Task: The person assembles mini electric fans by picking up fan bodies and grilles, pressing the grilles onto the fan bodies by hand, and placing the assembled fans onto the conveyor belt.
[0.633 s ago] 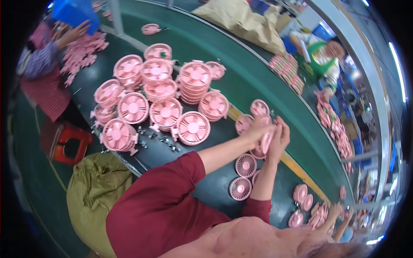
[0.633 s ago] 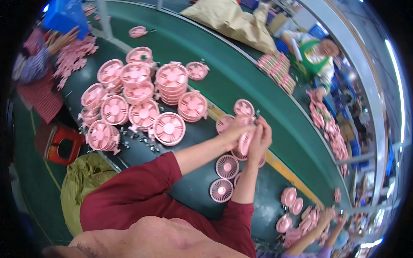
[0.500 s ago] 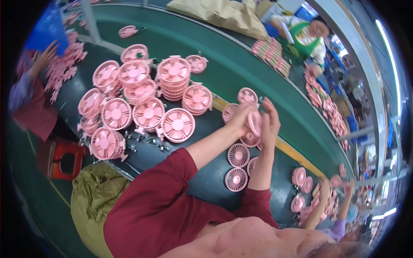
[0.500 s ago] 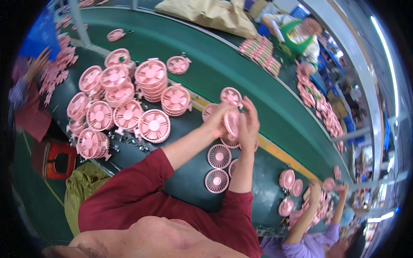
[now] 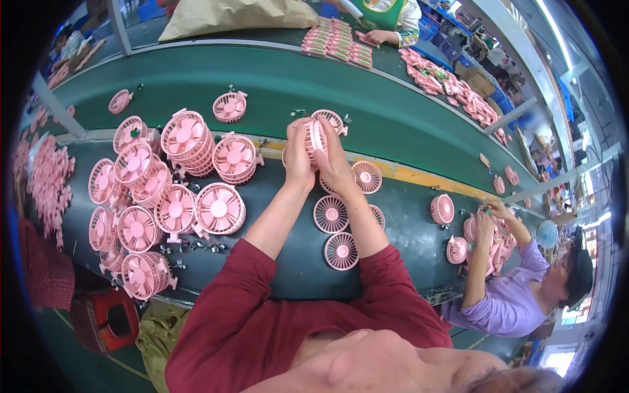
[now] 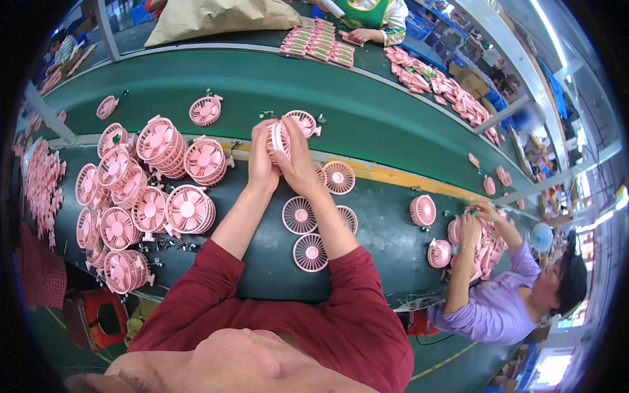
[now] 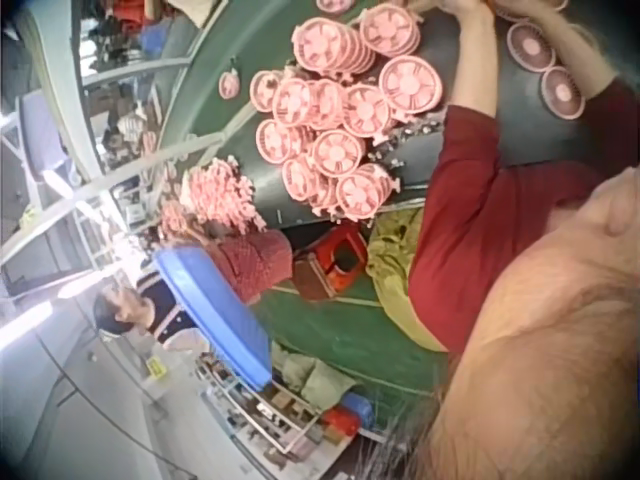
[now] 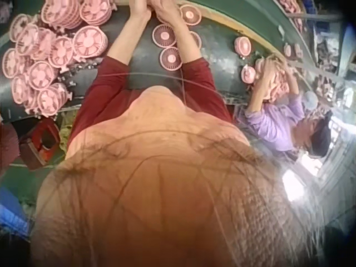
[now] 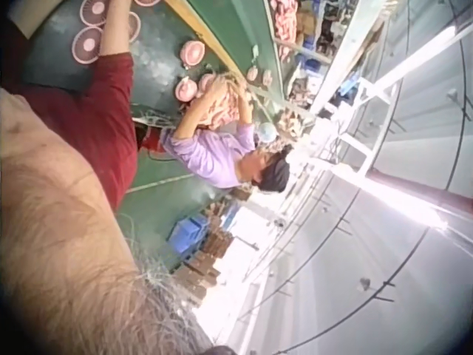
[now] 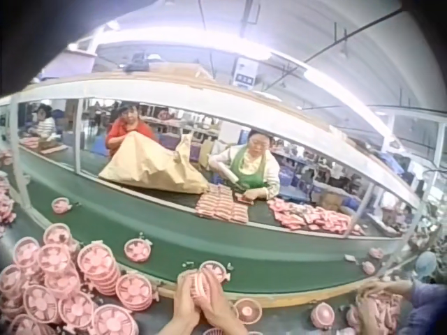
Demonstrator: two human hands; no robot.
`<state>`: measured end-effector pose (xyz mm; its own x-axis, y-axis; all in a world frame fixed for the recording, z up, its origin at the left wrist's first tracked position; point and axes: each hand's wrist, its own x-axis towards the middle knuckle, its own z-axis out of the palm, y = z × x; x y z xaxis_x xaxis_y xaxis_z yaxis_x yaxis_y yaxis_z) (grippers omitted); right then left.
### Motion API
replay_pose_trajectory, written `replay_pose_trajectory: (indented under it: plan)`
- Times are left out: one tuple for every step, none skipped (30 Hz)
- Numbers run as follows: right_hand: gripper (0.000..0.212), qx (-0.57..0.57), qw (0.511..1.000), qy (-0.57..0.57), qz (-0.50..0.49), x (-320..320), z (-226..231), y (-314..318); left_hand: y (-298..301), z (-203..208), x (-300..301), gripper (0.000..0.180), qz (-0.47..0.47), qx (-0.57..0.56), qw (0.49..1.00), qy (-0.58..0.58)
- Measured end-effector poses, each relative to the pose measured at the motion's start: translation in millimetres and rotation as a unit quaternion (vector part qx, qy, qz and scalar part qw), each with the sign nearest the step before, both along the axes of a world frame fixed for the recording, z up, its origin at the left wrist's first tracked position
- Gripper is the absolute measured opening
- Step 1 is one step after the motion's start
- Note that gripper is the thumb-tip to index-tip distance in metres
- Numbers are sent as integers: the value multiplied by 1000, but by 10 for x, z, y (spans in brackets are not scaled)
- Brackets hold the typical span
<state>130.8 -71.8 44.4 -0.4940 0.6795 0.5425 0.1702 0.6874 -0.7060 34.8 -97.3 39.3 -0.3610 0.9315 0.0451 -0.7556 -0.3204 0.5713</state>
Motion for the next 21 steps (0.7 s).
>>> replay_pose_trajectory:
  plan:
    - [64, -29, 999, 14, -1, 3, -1, -8, -11, 4, 55, 29, 27, 4, 999, 44]
    - [63, -56, 998, 33, 5, 10, -1, -15, -24, 6, 109, 29, 55, 8, 995, 88]
    - [62, -86, 995, 53, 16, -26, 24, -44, -34, -27, 121, 28, 107, 29, 982, 155]
    - [59, -101, 993, 52, 1, -60, 57, -69, -31, -60, 104, 26, 196, 56, 931, 302]
    - [59, -234, 959, 156, 37, -111, 63, -111, -31, -95, 81, 25, 278, 82, 850, 439]
    - [60, -358, 895, 256, 69, -126, 69, -142, -86, -27, 81, 22, 271, 88, 834, 473]
    - [61, -358, 895, 259, 65, -112, 113, -169, -93, -8, 96, 22, 267, 89, 834, 475]
    - [60, -393, 872, 274, 101, -56, 78, -113, -97, 4, 114, 24, 287, 103, 801, 515]
    - [60, -427, 846, 286, 141, -24, 121, -89, -110, 23, 111, 27, 308, 114, 765, 554]
    - [58, -454, 832, 284, 141, 14, 170, -103, -114, 42, 100, 30, 312, 118, 751, 570]
    - [58, -455, 831, 287, 141, 16, 168, -103, -131, 55, 80, 30, 310, 118, 749, 573]
    - [60, -475, 818, 294, 137, 36, 177, -84, -136, 76, 69, 31, 312, 140, 734, 587]
    - [62, -495, 804, 302, 132, 56, 188, -61, -134, 92, 70, 32, 313, 162, 717, 601]
    - [62, -492, 800, 320, 121, 56, 110, -3, -112, 82, 90, 45, 300, 157, 744, 576]
    - [62, -490, 800, 325, 119, 44, 87, 2, -100, 78, 109, 45, 297, 162, 743, 578]
    - [61, -466, 819, 317, 110, 39, 67, 7, -84, 74, 143, 52, 288, 125, 773, 551]
    - [60, -441, 837, 310, 99, 33, 48, 14, -70, 69, 166, 58, 279, 88, 801, 523]
    - [56, -344, 903, 250, 64, 0, 47, 27, -40, 34, 161, 58, 250, 53, 838, 482]
    - [55, -230, 957, 176, 7, -30, 30, 1, -35, -13, 107, 53, 147, 36, 921, 358]
    - [55, -112, 987, 98, -52, -46, 11, -37, -31, -61, 60, 49, 39, 16, 974, 223]
    - [59, -60, 996, 40, -45, -17, 89, -79, -46, -3, 50, 44, 24, 5, 982, 186]
